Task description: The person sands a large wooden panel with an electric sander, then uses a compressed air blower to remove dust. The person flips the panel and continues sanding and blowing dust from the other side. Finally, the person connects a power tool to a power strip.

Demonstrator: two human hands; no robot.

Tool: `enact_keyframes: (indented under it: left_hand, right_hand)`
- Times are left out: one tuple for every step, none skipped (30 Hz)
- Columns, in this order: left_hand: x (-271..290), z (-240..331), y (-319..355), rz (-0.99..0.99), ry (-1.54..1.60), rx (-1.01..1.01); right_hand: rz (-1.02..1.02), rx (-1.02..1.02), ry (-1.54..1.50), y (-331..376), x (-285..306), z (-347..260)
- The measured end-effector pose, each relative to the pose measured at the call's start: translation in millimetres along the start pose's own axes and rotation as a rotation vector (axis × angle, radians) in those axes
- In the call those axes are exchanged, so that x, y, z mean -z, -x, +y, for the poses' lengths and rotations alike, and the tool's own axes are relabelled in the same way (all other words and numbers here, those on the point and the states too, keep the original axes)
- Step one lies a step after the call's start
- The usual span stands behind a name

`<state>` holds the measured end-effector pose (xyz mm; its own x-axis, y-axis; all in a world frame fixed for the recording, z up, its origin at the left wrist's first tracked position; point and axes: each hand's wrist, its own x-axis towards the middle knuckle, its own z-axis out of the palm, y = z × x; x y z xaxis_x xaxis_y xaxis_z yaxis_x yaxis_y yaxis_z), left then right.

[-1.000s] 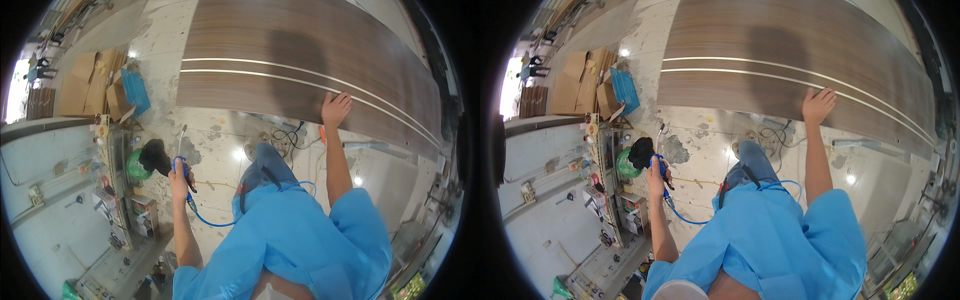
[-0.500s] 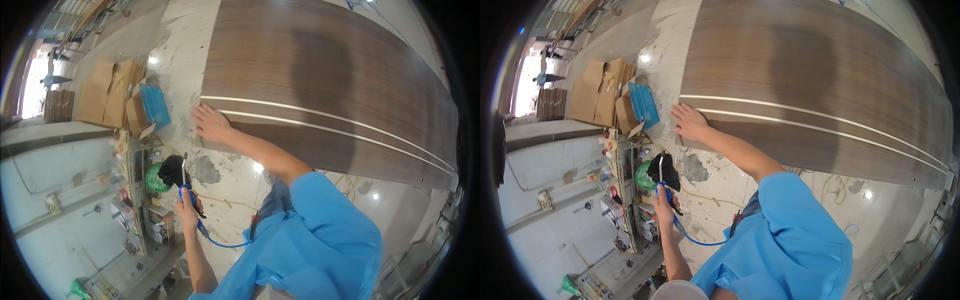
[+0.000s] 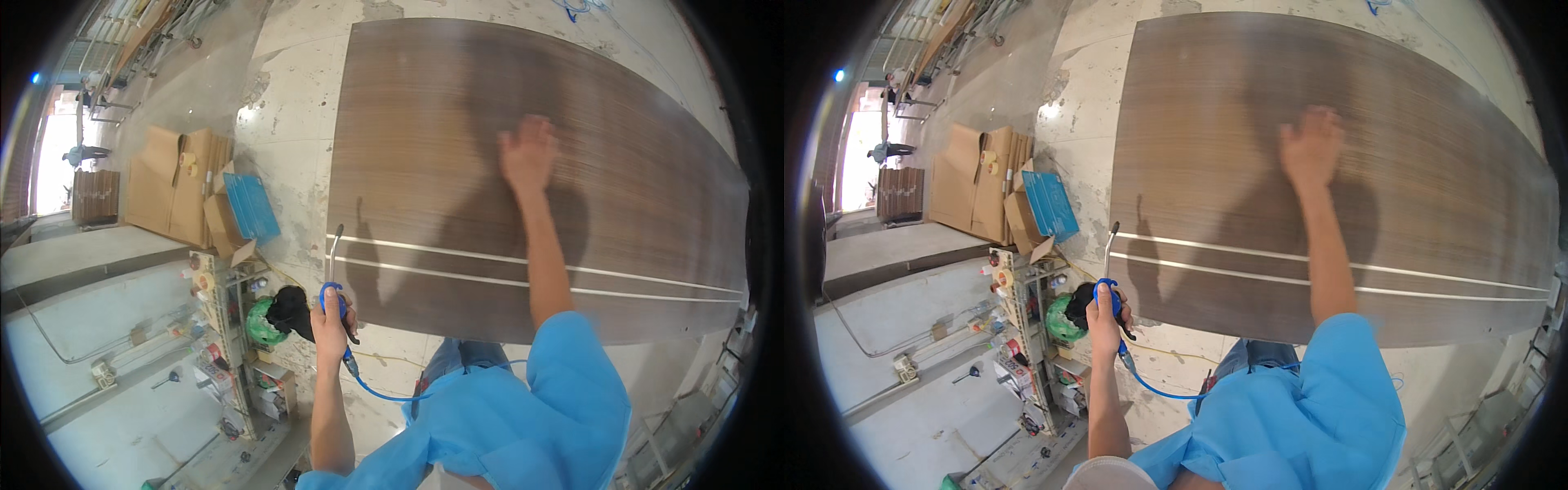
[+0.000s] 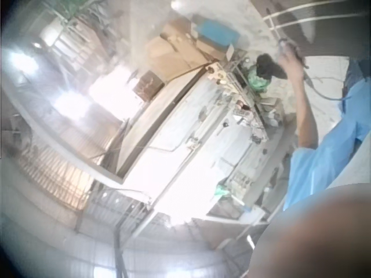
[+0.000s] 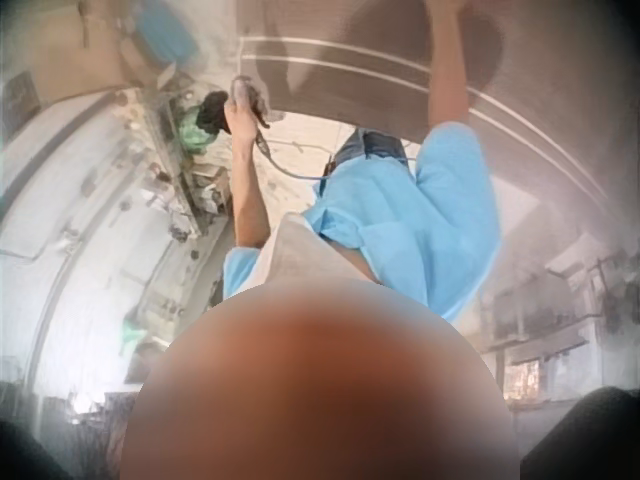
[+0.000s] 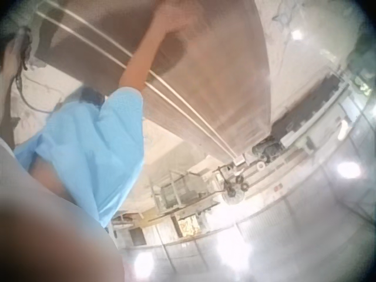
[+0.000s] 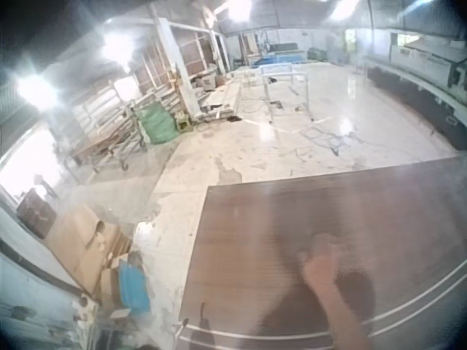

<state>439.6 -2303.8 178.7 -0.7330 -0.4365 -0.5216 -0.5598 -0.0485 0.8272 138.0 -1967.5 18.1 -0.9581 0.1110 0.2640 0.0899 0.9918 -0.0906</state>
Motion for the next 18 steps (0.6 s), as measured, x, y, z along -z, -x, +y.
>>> enact_keyframes:
  left_hand:
    - [-2.1,6.9,-5.3,0.044,0.004,0.020]
    - [-3.9,13.6,-8.4,0.048,0.010,0.005]
    - [-6.3,20.1,-11.5,0.055,0.021,0.004]
    - [-9.5,25.0,-13.1,0.055,0.036,0.007]
    - [-11.6,31.3,-15.5,0.039,0.027,0.000]
    - [-14.6,35.3,-15.3,0.067,0.005,0.011]
    - [-20.4,38.9,-17.9,0.068,-0.008,0.007]
    - [-26.4,41.2,-20.8,0.058,-0.021,0.010]
    - [-34.0,42.6,-23.5,0.041,-0.020,0.000]
    - [-42.3,43.7,-25.7,0.031,-0.022,-0.012]
    - [-48.3,46.3,-28.4,0.006,-0.025,-0.019]
    - [-55.3,48.1,-30.1,-0.016,-0.035,-0.007]
    - [-62.0,50.2,-33.0,-0.060,-0.038,0.012]
    - [-67.8,51.9,-33.8,-0.101,-0.037,0.034]
    - [-76.3,52.5,-35.9,-0.138,-0.082,0.024]
    - [-82.5,53.4,-36.6,-0.162,-0.087,0.032]
    - [-89.6,53.4,-36.3,-0.191,-0.092,0.041]
    - [-96.4,52.6,-36.9,-0.226,-0.093,0.046]
  right_hand:
    - [0.011,0.197,-0.110,8.5,-3.0,-43.2]
    - [-0.067,0.309,-0.374,19.9,-5.0,-90.7]
    - [-0.225,0.532,-0.352,30.1,-4.6,-140.3]
    - [-0.277,0.686,-0.500,35.8,-4.1,-181.0]
    - [-0.342,0.768,-0.507,27.3,-7.9,-218.8]
    - [-0.296,0.787,-0.520,14.7,-10.9,-246.7]
    - [-0.324,0.802,-0.506,-6.3,-17.7,-267.0]
    - [-0.323,0.819,-0.469,-32.3,-25.1,-280.6]
    - [-0.297,0.827,-0.437,-61.9,-31.4,-289.7]
    - [-0.280,0.778,-0.391,-93.7,-38.4,-291.1]
    - [-0.303,0.741,-0.335,-123.6,-45.4,-284.7]
    - [-0.201,0.636,-0.335,-152.5,-52.5,-269.1]
    - [-0.237,0.565,-0.281,-184.3,-57.4,-250.8]
    - [-0.224,0.470,-0.263,-214.9,-60.3,-223.2]
    - [-0.240,0.388,-0.249,-240.4,-65.7,-184.2]
    - [-0.137,0.299,-0.244,-256.7,-67.3,-142.6]
    - [-0.061,0.205,-0.229,-269.8,-68.8,-96.2]
    - [-0.032,0.140,-0.234,-283.0,-68.9,-42.4]
